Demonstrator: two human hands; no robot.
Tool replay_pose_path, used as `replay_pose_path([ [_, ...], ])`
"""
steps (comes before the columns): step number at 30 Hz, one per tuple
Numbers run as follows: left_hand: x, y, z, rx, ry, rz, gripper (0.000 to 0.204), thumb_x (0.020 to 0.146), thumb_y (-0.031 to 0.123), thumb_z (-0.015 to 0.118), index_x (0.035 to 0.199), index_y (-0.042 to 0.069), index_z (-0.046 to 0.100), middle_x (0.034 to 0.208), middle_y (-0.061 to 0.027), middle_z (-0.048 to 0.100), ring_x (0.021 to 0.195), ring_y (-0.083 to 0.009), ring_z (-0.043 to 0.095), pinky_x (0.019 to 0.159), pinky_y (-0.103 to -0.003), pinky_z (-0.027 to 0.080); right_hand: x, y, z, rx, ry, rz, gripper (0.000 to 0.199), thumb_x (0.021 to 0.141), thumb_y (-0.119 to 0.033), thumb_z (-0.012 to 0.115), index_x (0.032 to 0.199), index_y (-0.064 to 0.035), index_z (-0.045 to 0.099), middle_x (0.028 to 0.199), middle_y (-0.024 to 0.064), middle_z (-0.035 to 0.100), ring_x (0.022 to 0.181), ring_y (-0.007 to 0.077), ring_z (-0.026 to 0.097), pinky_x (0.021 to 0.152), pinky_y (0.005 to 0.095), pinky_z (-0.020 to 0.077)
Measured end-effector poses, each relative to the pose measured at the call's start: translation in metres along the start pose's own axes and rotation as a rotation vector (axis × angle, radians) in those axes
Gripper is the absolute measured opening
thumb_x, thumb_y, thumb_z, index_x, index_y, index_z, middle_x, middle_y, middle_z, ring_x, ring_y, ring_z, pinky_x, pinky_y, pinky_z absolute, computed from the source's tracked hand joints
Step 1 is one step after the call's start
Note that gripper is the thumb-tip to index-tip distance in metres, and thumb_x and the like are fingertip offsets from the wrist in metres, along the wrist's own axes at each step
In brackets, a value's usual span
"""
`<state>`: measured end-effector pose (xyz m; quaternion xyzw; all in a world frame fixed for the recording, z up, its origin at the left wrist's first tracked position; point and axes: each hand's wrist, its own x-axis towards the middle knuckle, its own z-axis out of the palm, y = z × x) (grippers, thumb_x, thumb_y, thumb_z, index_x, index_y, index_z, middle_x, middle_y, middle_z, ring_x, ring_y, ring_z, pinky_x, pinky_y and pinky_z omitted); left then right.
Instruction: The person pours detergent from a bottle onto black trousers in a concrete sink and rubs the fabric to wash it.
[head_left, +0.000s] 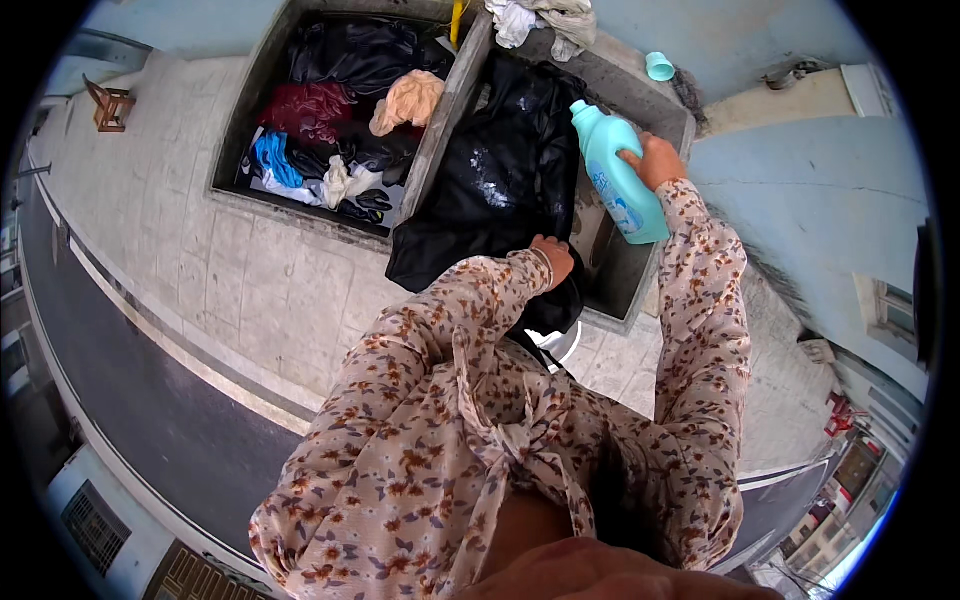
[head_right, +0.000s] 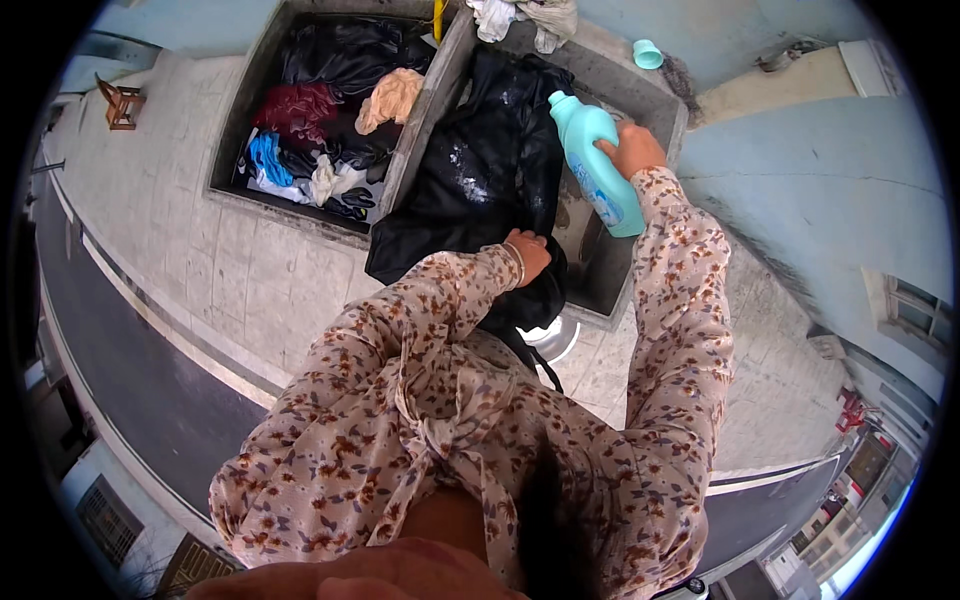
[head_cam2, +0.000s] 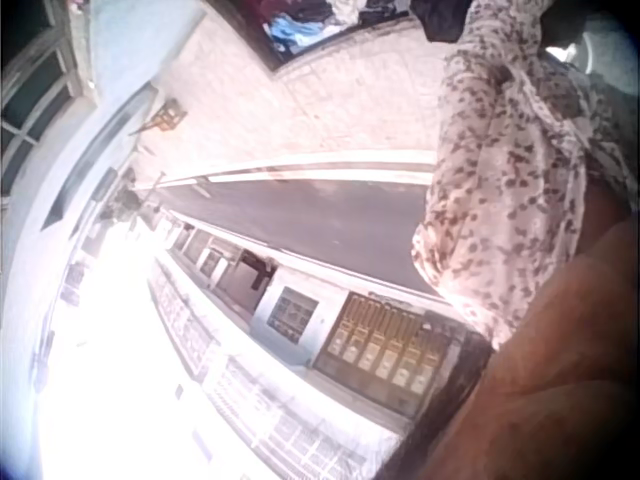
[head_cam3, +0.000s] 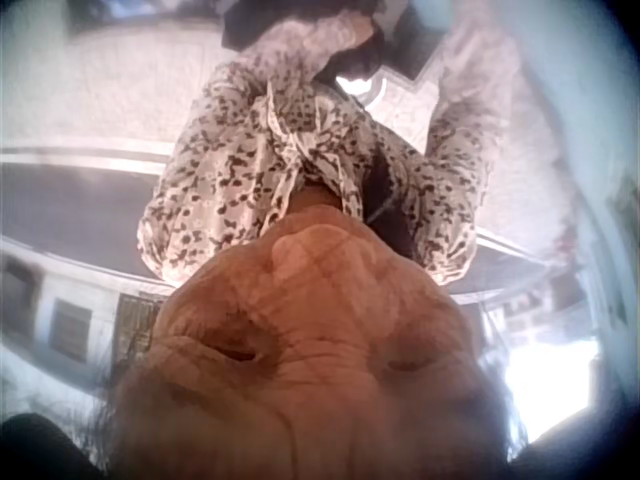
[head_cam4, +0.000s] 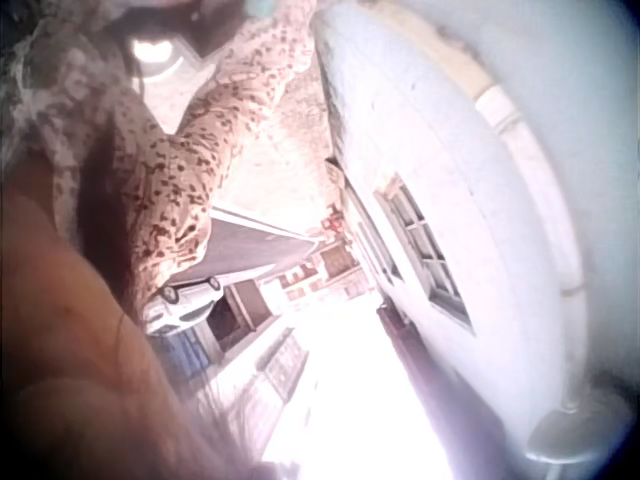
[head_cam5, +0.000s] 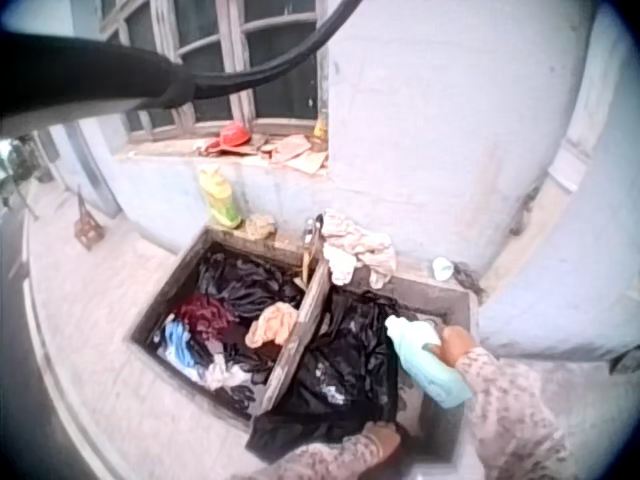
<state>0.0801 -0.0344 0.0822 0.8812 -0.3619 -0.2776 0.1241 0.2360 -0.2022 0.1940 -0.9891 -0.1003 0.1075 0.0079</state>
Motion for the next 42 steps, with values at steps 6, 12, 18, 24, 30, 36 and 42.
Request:
replay_pose_path([
  [6,-0.013,-0.007,0.001,-0.020,0.073,0.012,0.027,0.070,0.007,0.060,0.096,0.010,0.066,0.109,-0.0120,0.053,0.102,-0.0287,0.051,0.082,-0.041,0.042,-0.009,-0.006,0.002,-0.031,-0.063,-0.052,0.040,0.075,-0.032,0.067,0.098,-0.0001,0.060,0.094,0.0225,0.062,0.091,0.0365,0.059,0.079,0.0442,0.0470],
  [12,-0.027,-0.013,0.005,-0.096,0.088,0.071,0.049,0.074,0.009,0.055,0.123,0.011,0.052,0.119,-0.0149,0.047,0.111,-0.0309,0.045,0.088,-0.042,0.041,-0.018,0.001,0.008,0.068,-0.065,-0.081,0.039,0.073,-0.029,0.070,0.097,0.0005,0.061,0.089,0.0223,0.063,0.086,0.0371,0.060,0.076,0.0440,0.0475],
  [18,-0.066,-0.016,0.010,-0.173,0.008,0.153,0.060,0.078,0.016,0.060,0.134,0.012,0.039,0.145,-0.0175,0.019,0.133,-0.0363,0.020,0.101,-0.052,0.030,-0.048,-0.009,0.001,0.135,-0.213,-0.114,0.033,0.073,-0.026,0.069,0.091,0.0008,0.063,0.087,0.0235,0.062,0.087,0.0380,0.060,0.077,0.0432,0.0474],
  [24,-0.079,-0.026,0.032,-0.101,-0.156,0.207,0.063,0.083,0.018,0.052,0.140,0.015,0.026,0.148,-0.0098,0.014,0.137,-0.0363,0.007,0.104,-0.057,0.021,-0.083,-0.013,-0.008,0.214,-0.323,-0.152,0.033,0.072,-0.021,0.069,0.095,0.0014,0.063,0.089,0.0243,0.062,0.086,0.0380,0.060,0.077,0.0419,0.0477],
  [30,-0.074,-0.036,0.031,-0.068,-0.108,0.221,0.074,0.076,0.027,0.067,0.139,0.020,0.029,0.146,-0.0071,0.024,0.133,-0.0365,0.020,0.101,-0.051,0.026,-0.102,-0.014,-0.006,0.275,-0.405,-0.100,0.033,0.072,-0.019,0.069,0.098,0.0018,0.062,0.088,0.0240,0.062,0.084,0.0377,0.061,0.076,0.0413,0.0479],
  [36,-0.072,-0.037,0.023,-0.082,-0.070,0.206,0.070,0.074,0.023,0.068,0.136,0.021,0.035,0.140,-0.0075,0.033,0.119,-0.0326,0.036,0.094,-0.045,0.032,-0.107,-0.013,-0.001,0.347,-0.383,-0.092,0.034,0.073,-0.021,0.068,0.097,0.0012,0.062,0.088,0.0229,0.062,0.084,0.0371,0.060,0.076,0.0414,0.0479],
  [42,-0.074,-0.035,0.012,-0.087,-0.121,0.173,0.069,0.074,0.021,0.067,0.135,0.021,0.037,0.139,-0.0072,0.033,0.115,-0.0309,0.038,0.091,-0.043,0.033,-0.106,-0.018,0.003,0.216,-0.361,-0.064,0.033,0.073,-0.022,0.068,0.097,-0.0003,0.062,0.090,0.0223,0.062,0.086,0.0369,0.060,0.077,0.0414,0.0475],
])
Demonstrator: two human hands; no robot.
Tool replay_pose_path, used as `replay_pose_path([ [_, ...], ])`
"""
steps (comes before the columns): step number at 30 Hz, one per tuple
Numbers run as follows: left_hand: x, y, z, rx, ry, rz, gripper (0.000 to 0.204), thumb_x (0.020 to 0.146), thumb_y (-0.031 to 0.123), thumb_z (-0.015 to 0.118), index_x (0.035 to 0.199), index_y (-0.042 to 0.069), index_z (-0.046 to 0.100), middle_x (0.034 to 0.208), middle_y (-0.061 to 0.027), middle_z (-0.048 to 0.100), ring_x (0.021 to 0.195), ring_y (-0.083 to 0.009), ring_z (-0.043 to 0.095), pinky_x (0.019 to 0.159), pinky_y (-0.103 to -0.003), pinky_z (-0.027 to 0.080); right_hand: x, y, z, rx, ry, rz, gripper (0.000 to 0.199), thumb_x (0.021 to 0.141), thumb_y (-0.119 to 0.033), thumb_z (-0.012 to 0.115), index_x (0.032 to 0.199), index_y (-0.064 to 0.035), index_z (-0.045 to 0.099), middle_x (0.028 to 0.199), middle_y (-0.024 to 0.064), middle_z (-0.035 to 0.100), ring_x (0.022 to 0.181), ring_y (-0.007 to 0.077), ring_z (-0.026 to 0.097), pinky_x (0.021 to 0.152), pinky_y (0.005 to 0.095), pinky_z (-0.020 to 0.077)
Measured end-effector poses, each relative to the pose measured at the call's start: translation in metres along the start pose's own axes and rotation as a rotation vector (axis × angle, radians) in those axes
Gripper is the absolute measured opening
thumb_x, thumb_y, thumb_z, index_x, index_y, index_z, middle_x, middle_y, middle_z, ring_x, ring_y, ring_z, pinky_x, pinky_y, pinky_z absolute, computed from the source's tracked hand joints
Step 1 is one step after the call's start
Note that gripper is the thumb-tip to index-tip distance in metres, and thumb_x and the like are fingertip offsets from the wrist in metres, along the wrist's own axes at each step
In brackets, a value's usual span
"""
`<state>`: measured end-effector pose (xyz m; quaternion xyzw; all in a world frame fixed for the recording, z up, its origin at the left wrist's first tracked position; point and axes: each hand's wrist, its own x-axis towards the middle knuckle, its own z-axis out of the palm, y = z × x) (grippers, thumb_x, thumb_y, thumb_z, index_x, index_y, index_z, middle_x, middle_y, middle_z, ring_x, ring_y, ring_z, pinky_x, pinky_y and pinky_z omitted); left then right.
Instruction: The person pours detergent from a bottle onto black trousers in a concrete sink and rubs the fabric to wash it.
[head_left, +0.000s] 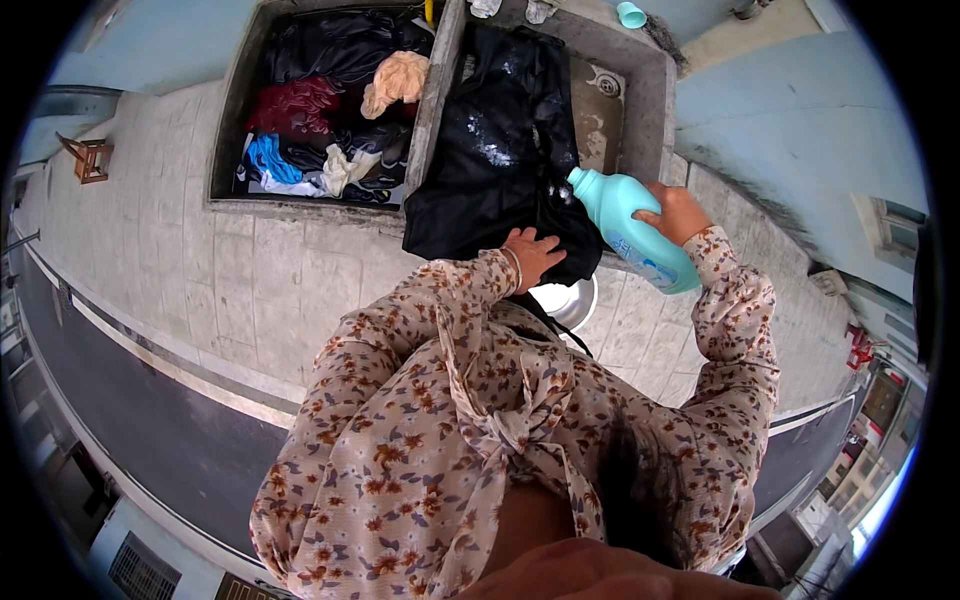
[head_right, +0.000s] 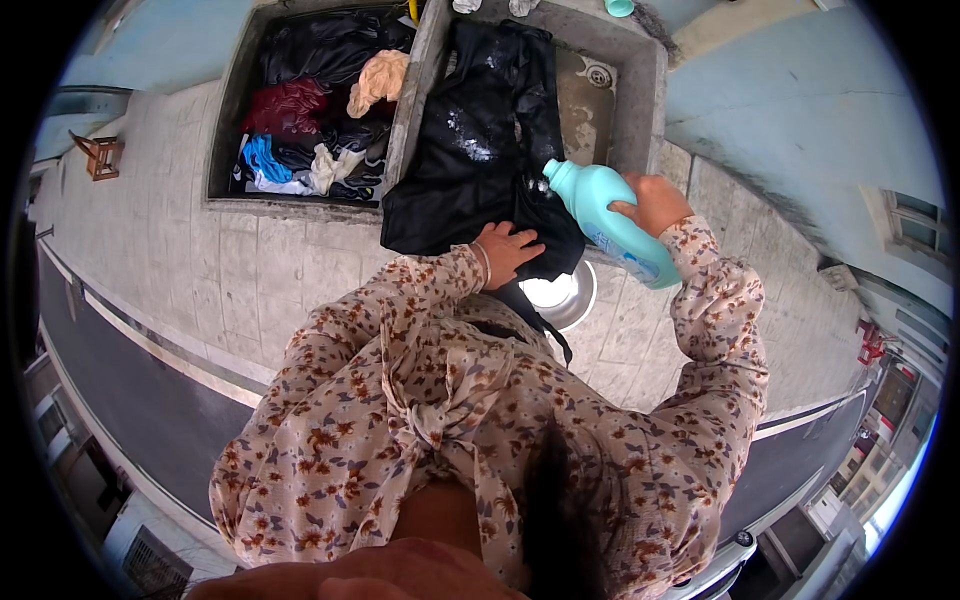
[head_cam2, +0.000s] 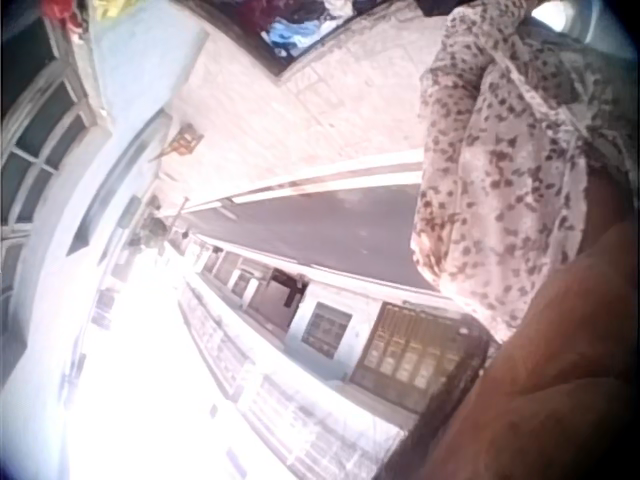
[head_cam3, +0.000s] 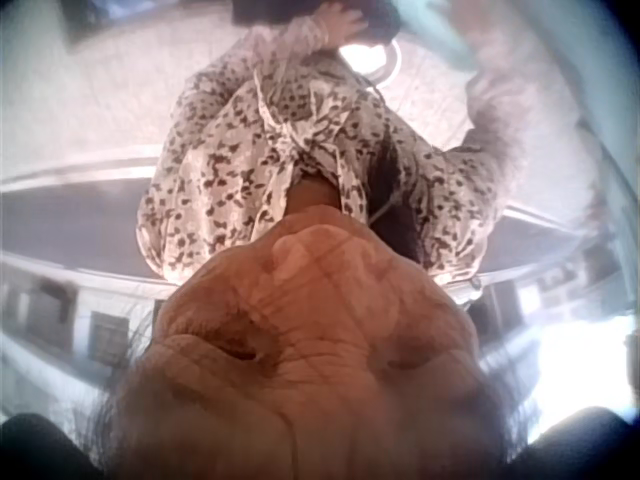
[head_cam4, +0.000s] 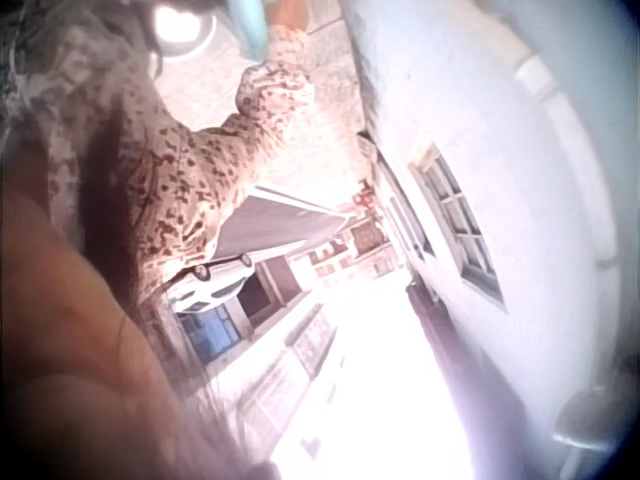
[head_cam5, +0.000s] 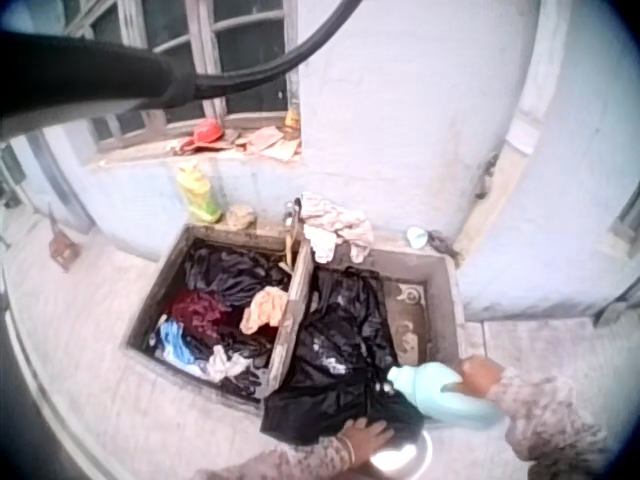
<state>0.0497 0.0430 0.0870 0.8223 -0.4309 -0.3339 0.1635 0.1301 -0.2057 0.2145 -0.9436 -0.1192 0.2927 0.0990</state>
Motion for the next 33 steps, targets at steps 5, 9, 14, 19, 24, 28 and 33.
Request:
replay_pose_path([
  [5,-0.002,0.004,0.001,-0.023,0.022,-0.003,0.069,0.073,0.021,0.067,0.136,0.021,0.036,0.140,-0.0065,0.032,0.116,-0.0314,0.037,0.091,-0.044,0.033,0.006,0.011,0.006,-0.010,0.021,-0.002,0.036,0.073,-0.023,0.068,0.099,0.0005,0.061,0.090,0.0232,0.062,0.085,0.0377,0.060,0.077,0.0425,0.0478],
  [9,-0.005,0.004,0.006,-0.027,0.055,0.017,0.069,0.074,0.022,0.066,0.136,0.020,0.036,0.141,-0.0070,0.030,0.121,-0.0344,0.035,0.094,-0.045,0.032,0.014,0.008,0.002,-0.002,0.063,0.021,0.037,0.074,-0.024,0.068,0.101,0.0010,0.060,0.089,0.0244,0.062,0.085,0.0381,0.060,0.077,0.0430,0.0477],
  [14,-0.015,0.004,0.010,-0.128,0.097,0.077,0.063,0.077,0.019,0.063,0.135,0.015,0.037,0.142,-0.0104,0.029,0.127,-0.0357,0.031,0.101,-0.045,0.029,0.026,0.023,0.008,0.099,0.279,0.004,0.042,0.076,-0.027,0.068,0.107,-0.0003,0.059,0.089,0.0245,0.062,0.084,0.0389,0.061,0.075,0.0425,0.0488],
  [19,-0.041,0.004,0.007,-0.244,0.285,0.070,0.052,0.080,0.015,0.059,0.129,0.011,0.044,0.136,-0.0150,0.037,0.126,-0.0302,0.035,0.103,-0.043,0.029,0.051,-0.005,-0.008,0.187,0.497,-0.176,0.043,0.076,-0.027,0.068,0.109,-0.0011,0.057,0.090,0.0245,0.062,0.083,0.0392,0.061,0.073,0.0424,0.0494],
  [24,-0.079,0.004,0.002,-0.243,0.450,-0.071,0.049,0.080,0.009,0.058,0.127,0.011,0.046,0.132,-0.0128,0.042,0.124,-0.0280,0.038,0.102,-0.044,0.030,0.107,-0.018,-0.022,0.060,0.545,-0.104,0.041,0.077,-0.030,0.067,0.107,-0.0046,0.059,0.091,0.0226,0.063,0.085,0.0390,0.060,0.075,0.0446,0.0484],
  [28,-0.105,0.003,0.012,-0.260,0.550,-0.166,0.048,0.079,0.007,0.058,0.126,0.012,0.047,0.131,-0.0111,0.042,0.125,-0.0277,0.038,0.103,-0.045,0.029,0.125,-0.044,-0.043,0.006,0.503,-0.086,0.040,0.077,-0.034,0.065,0.103,-0.0042,0.060,0.095,0.0223,0.062,0.091,0.0373,0.059,0.080,0.0444,0.0467],
  [33,-0.128,-0.003,0.023,-0.244,0.699,-0.271,0.050,0.077,0.003,0.058,0.125,0.012,0.048,0.132,-0.0109,0.041,0.126,-0.0280,0.037,0.103,-0.045,0.029,0.128,-0.044,-0.050,-0.075,0.372,-0.054,0.039,0.076,-0.034,0.066,0.098,-0.0019,0.061,0.096,0.0221,0.062,0.092,0.0366,0.059,0.081,0.0435,0.0462],
])
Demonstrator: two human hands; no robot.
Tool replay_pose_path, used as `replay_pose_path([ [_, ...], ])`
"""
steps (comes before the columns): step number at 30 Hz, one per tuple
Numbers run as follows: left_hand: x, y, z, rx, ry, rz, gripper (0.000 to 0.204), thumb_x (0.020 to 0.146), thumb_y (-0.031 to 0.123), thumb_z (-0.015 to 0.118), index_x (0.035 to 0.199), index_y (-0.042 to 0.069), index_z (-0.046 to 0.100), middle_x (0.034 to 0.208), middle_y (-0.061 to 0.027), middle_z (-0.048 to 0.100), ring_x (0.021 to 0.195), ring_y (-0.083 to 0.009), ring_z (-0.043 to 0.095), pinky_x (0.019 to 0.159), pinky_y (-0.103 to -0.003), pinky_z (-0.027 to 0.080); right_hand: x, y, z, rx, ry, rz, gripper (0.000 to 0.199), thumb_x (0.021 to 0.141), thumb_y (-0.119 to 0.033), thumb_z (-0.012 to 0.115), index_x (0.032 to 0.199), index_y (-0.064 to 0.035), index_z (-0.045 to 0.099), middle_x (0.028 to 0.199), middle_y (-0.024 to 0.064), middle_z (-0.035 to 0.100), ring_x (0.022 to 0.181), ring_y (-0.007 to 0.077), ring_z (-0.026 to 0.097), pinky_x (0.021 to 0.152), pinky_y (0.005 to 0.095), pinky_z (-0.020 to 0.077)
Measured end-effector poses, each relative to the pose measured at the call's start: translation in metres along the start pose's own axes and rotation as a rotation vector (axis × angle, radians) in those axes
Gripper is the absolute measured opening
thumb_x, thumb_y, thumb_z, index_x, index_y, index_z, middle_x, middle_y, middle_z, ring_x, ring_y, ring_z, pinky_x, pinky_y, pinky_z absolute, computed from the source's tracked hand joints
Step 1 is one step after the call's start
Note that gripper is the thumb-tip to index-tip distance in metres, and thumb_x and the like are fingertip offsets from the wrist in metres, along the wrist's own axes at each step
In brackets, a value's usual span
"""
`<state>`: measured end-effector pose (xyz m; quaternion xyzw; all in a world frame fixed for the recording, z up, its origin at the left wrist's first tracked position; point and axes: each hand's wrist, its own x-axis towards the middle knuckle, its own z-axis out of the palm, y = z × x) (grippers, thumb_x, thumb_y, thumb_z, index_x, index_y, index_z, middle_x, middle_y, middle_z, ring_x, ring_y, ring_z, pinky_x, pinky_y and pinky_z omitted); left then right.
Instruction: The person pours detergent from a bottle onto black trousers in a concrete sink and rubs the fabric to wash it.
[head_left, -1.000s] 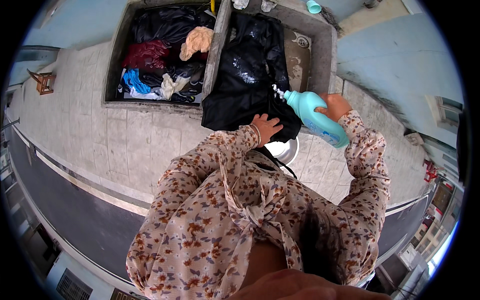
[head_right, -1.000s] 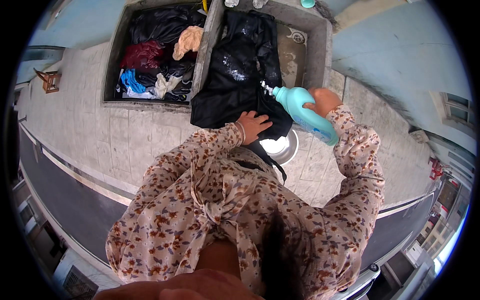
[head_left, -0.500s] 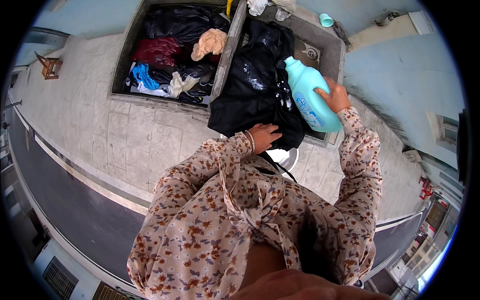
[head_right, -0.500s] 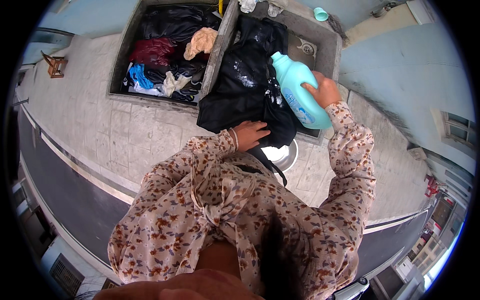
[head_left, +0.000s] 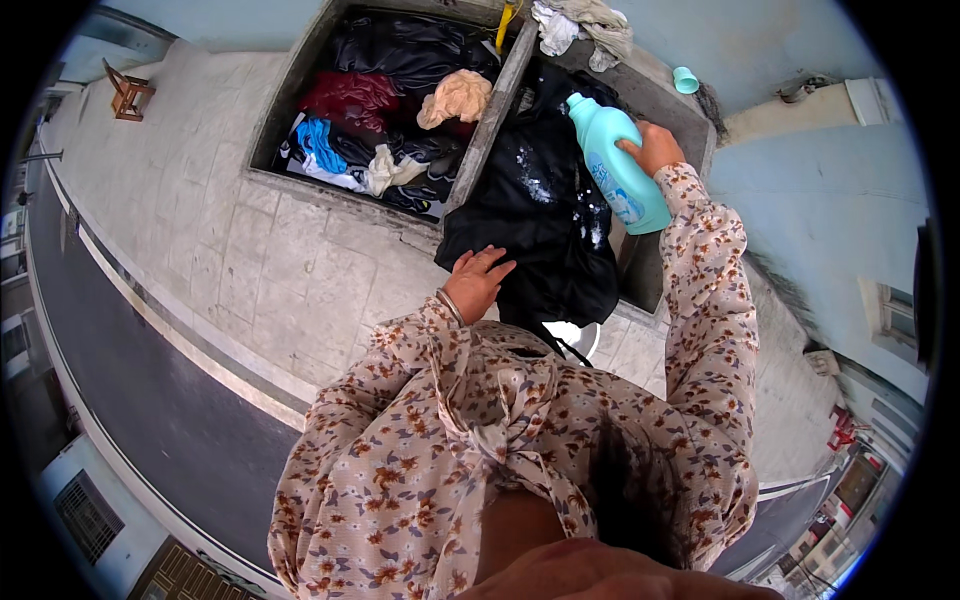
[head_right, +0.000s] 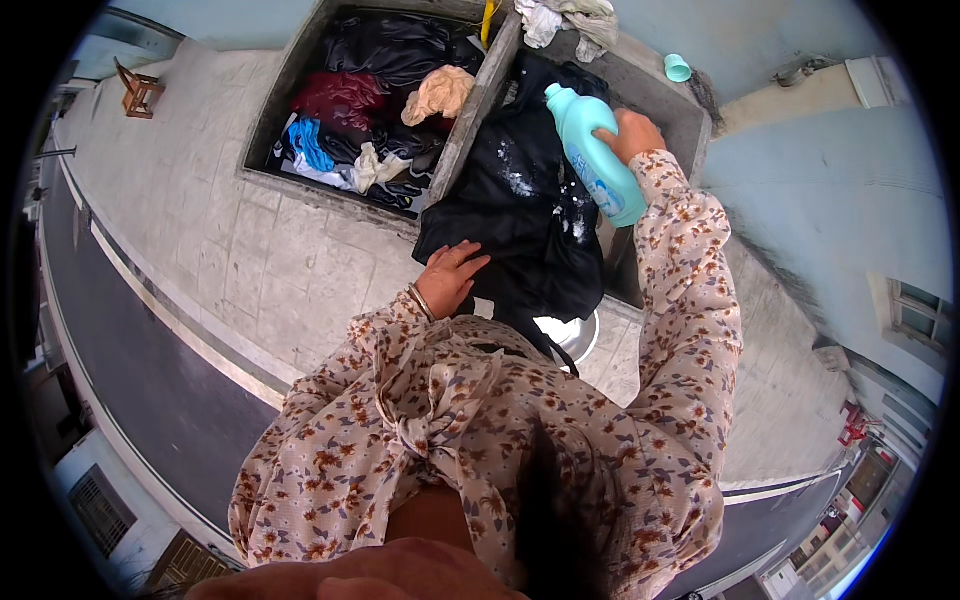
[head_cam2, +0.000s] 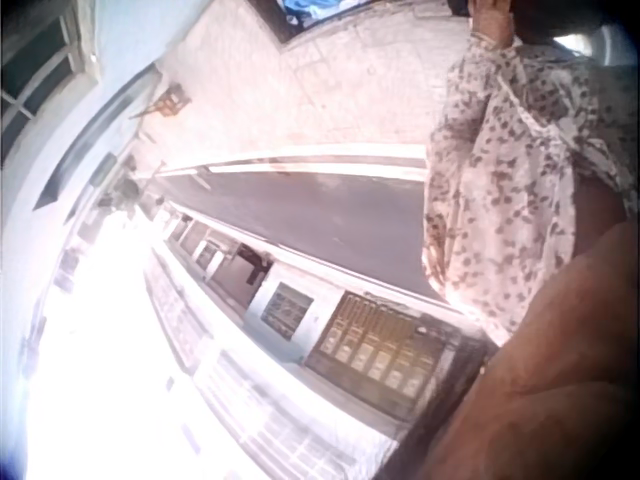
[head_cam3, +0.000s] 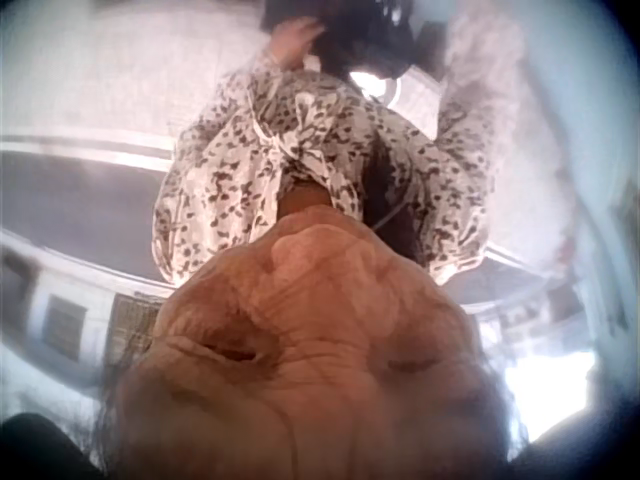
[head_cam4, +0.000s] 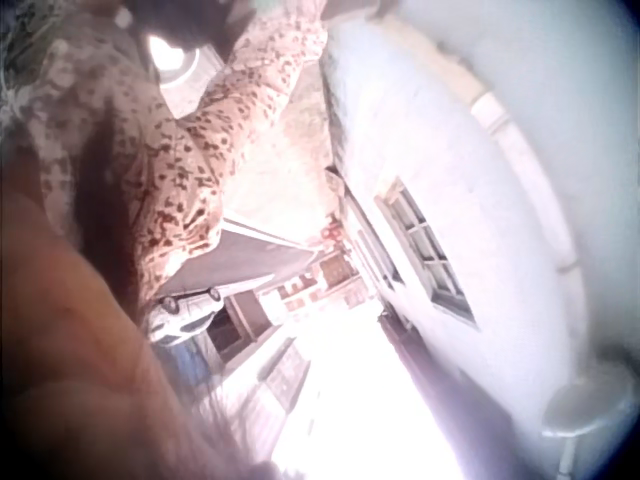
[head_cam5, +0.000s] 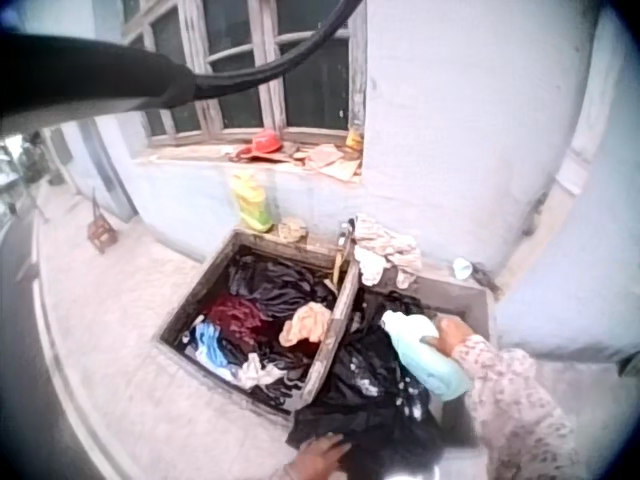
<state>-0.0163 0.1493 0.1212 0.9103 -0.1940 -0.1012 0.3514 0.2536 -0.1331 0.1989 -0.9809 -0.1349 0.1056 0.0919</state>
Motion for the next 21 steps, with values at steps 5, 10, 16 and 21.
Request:
replay_pose_path([
  [5,-0.005,-0.009,0.002,-0.025,0.101,-0.019,0.056,0.072,0.000,0.060,0.126,0.010,0.048,0.133,-0.0148,0.039,0.126,-0.0313,0.036,0.100,-0.045,0.032,-0.016,0.000,-0.005,0.058,0.027,-0.053,0.039,0.074,-0.032,0.068,0.099,-0.0023,0.062,0.093,0.0218,0.063,0.090,0.0359,0.060,0.081,0.0428,0.0467],
  [10,0.000,-0.007,0.003,0.030,0.130,-0.067,0.059,0.070,0.000,0.062,0.126,0.009,0.047,0.132,-0.0152,0.039,0.125,-0.0331,0.036,0.097,-0.044,0.033,-0.028,0.014,0.006,0.099,0.001,-0.039,0.042,0.075,-0.030,0.068,0.108,-0.0048,0.061,0.096,0.0210,0.063,0.092,0.0355,0.060,0.081,0.0422,0.0470],
  [16,0.007,-0.008,-0.001,0.070,0.100,-0.122,0.063,0.068,0.006,0.065,0.128,0.010,0.045,0.132,-0.0111,0.040,0.116,-0.0305,0.041,0.093,-0.042,0.033,-0.046,0.028,0.004,0.229,0.231,-0.085,0.044,0.075,-0.028,0.069,0.109,-0.0033,0.058,0.093,0.0204,0.063,0.087,0.0350,0.061,0.075,0.0404,0.0489],
  [21,0.009,-0.009,0.005,0.117,0.112,-0.140,0.068,0.066,0.011,0.069,0.129,0.012,0.043,0.129,-0.0087,0.039,0.116,-0.0299,0.037,0.092,-0.043,0.031,-0.043,0.044,-0.022,0.673,0.325,0.313,0.035,0.079,-0.025,0.068,0.103,-0.0012,0.059,0.075,0.0122,0.064,0.067,0.0174,0.063,0.056,0.0308,0.0492],
])
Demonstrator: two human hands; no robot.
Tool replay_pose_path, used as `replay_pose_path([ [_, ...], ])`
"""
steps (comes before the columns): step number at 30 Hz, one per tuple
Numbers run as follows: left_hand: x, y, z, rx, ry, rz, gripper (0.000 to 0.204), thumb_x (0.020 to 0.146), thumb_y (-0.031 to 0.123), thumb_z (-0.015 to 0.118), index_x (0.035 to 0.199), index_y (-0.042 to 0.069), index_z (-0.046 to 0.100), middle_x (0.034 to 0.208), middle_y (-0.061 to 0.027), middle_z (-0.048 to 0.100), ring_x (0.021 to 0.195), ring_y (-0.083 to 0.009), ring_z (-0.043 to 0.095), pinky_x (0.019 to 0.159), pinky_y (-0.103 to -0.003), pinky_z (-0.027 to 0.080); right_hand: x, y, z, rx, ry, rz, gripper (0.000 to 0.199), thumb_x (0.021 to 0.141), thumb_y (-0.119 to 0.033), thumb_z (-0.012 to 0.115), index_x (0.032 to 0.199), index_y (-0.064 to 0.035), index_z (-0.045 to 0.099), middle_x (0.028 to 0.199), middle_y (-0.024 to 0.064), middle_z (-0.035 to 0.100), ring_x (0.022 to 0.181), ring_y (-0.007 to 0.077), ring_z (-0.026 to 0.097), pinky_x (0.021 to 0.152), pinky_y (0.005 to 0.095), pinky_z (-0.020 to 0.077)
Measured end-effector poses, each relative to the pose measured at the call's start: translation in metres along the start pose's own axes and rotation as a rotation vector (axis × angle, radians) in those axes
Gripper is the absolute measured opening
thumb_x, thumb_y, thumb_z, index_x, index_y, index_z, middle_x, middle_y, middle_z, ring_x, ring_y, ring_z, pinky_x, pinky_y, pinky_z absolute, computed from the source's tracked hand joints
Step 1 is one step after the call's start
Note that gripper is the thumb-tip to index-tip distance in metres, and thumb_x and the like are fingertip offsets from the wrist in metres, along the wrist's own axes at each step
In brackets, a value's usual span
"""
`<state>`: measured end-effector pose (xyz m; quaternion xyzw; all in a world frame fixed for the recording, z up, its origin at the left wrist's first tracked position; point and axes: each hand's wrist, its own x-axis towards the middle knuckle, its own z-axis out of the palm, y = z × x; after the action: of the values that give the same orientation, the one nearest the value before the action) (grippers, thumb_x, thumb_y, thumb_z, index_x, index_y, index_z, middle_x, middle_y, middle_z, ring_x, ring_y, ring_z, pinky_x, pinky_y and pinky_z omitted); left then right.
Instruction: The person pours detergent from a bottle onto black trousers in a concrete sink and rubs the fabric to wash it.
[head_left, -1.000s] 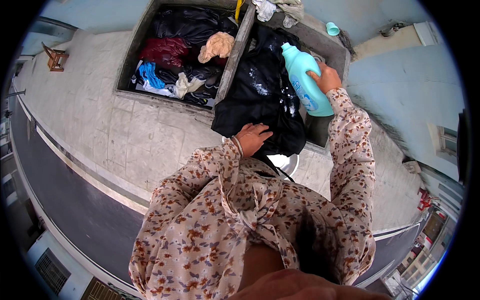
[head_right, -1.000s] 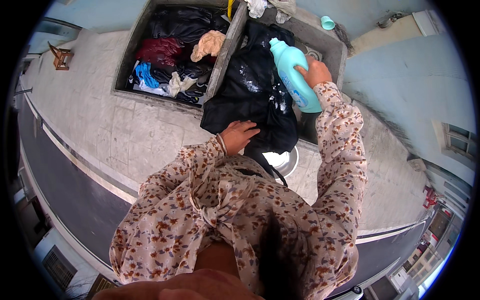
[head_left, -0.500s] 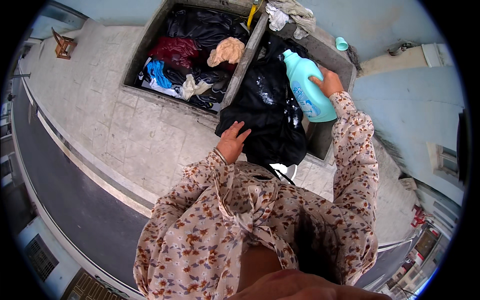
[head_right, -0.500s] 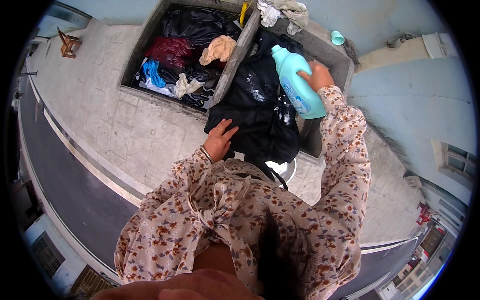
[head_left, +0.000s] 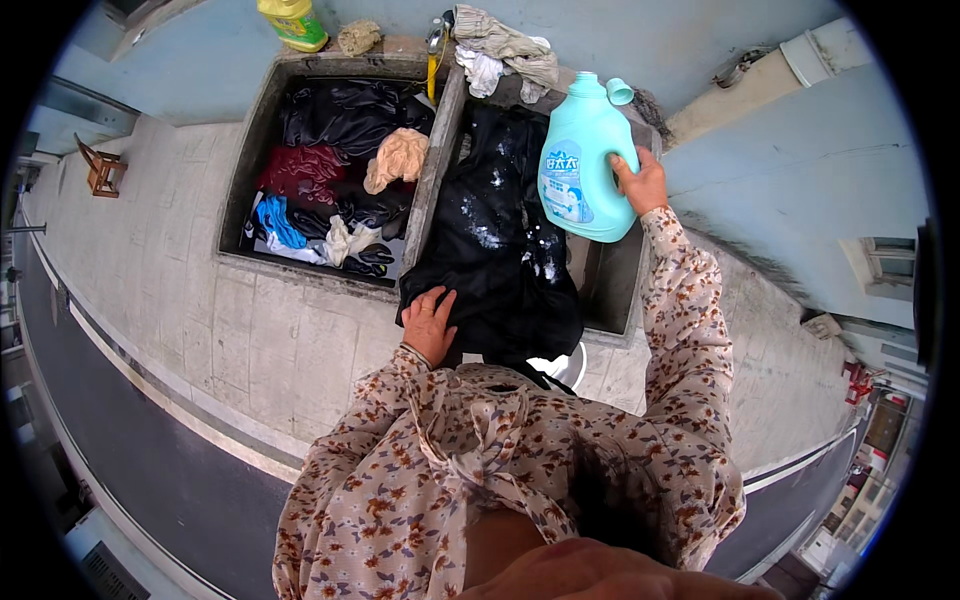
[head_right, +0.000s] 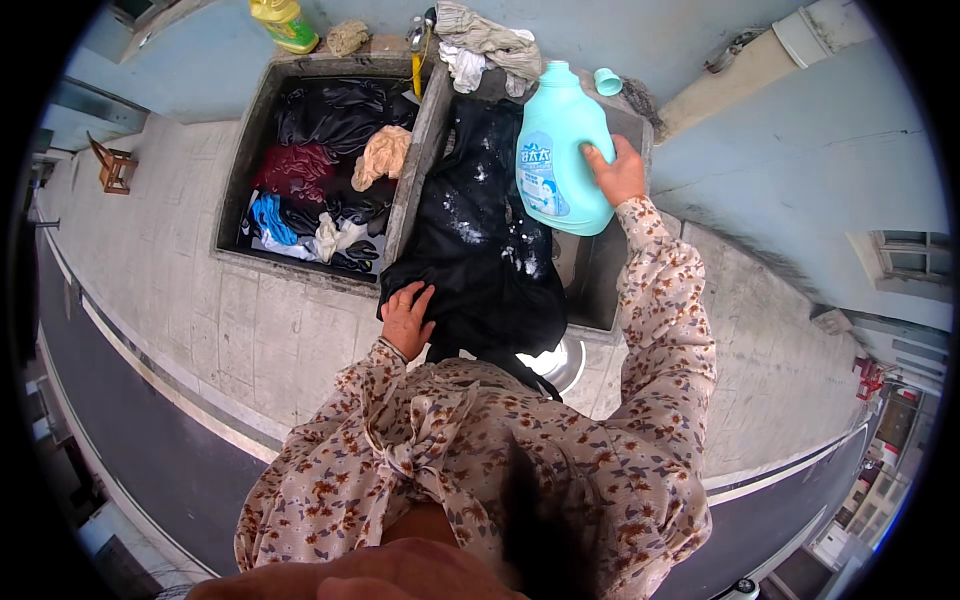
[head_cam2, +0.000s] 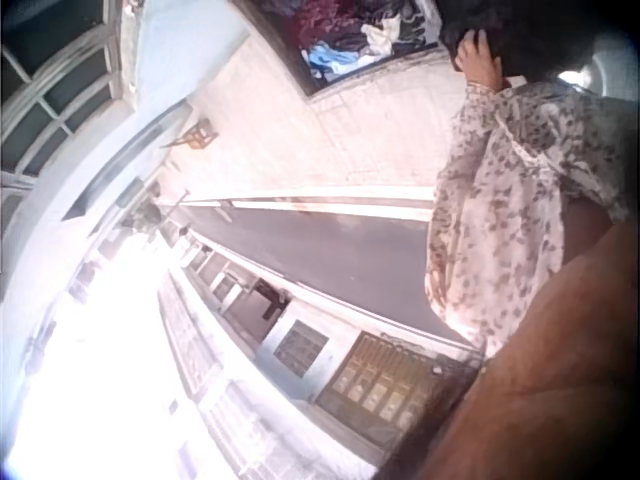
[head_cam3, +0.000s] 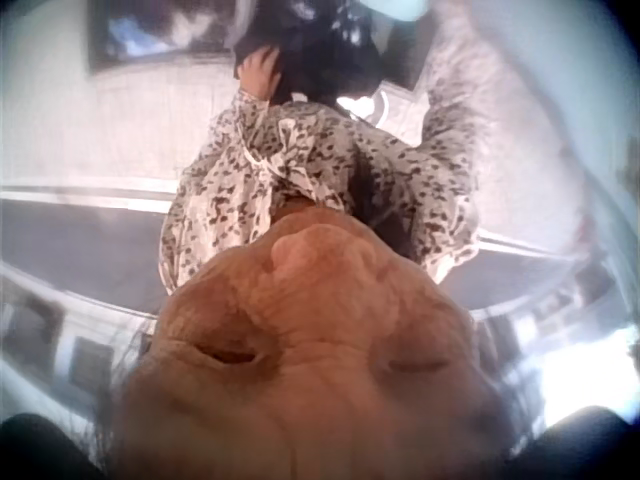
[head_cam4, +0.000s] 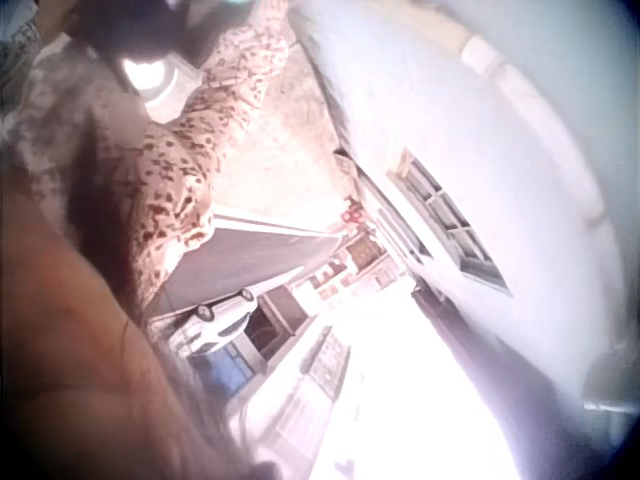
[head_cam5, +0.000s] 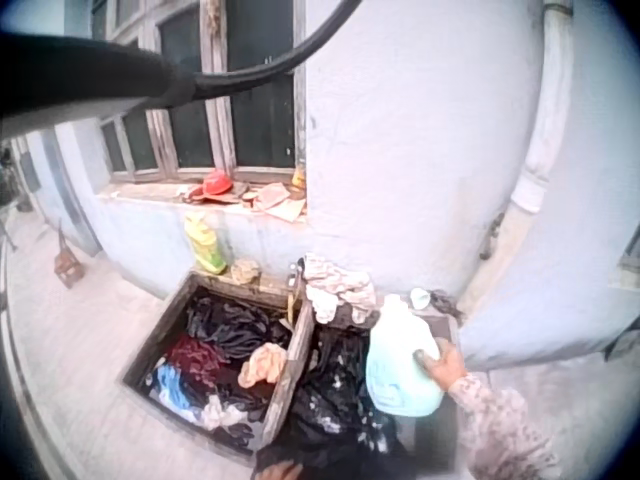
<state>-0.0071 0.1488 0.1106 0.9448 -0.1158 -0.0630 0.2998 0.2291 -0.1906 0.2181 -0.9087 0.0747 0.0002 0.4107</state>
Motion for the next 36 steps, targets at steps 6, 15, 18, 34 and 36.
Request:
replay_pose_path([
  [6,-0.001,0.004,0.007,0.004,0.021,-0.017,0.069,0.066,0.011,0.071,0.129,0.014,0.043,0.127,-0.0090,0.038,0.116,-0.0310,0.035,0.092,-0.043,0.029,0.025,0.030,-0.035,0.223,-0.111,0.153,0.043,0.076,-0.018,0.069,0.113,-0.0032,0.053,0.090,0.0055,0.063,0.067,0.0114,0.059,0.043,0.0252,0.0449],
  [15,-0.016,0.011,0.015,-0.016,0.106,0.014,0.068,0.062,0.010,0.070,0.126,0.014,0.045,0.125,-0.0097,0.040,0.114,-0.0320,0.037,0.091,-0.043,0.029,0.104,0.023,-0.052,0.342,0.352,-0.269,0.033,0.075,-0.011,0.070,0.103,0.0003,0.056,0.087,0.0085,0.064,0.078,0.0149,0.060,0.072,0.0292,0.0467],
  [18,-0.023,0.014,0.021,-0.013,0.140,0.022,0.068,0.061,0.009,0.070,0.125,0.014,0.046,0.124,-0.0098,0.040,0.114,-0.0321,0.038,0.091,-0.043,0.029,0.112,0.004,-0.048,0.270,0.458,-0.311,0.028,0.074,-0.012,0.070,0.096,0.0007,0.058,0.084,0.0115,0.065,0.077,0.0172,0.060,0.072,0.0314,0.0464],
  [34,-0.027,0.019,0.033,0.008,0.172,0.026,0.069,0.058,0.009,0.070,0.123,0.015,0.047,0.124,-0.0088,0.041,0.114,-0.0317,0.037,0.092,-0.043,0.028,0.143,0.020,-0.066,0.111,0.430,-0.332,0.072,0.074,-0.022,0.069,0.133,-0.0008,0.032,0.117,0.0207,0.054,0.107,0.0306,0.054,0.089,0.0367,0.0427],
  [36,-0.025,0.021,0.032,0.007,0.153,0.030,0.069,0.059,0.009,0.070,0.124,0.014,0.047,0.124,-0.0091,0.041,0.114,-0.0321,0.037,0.092,-0.043,0.028,0.135,0.035,-0.064,0.131,0.534,-0.300,0.078,0.074,-0.021,0.069,0.136,0.0015,0.026,0.123,0.0217,0.050,0.109,0.0309,0.053,0.090,0.0362,0.0425],
])
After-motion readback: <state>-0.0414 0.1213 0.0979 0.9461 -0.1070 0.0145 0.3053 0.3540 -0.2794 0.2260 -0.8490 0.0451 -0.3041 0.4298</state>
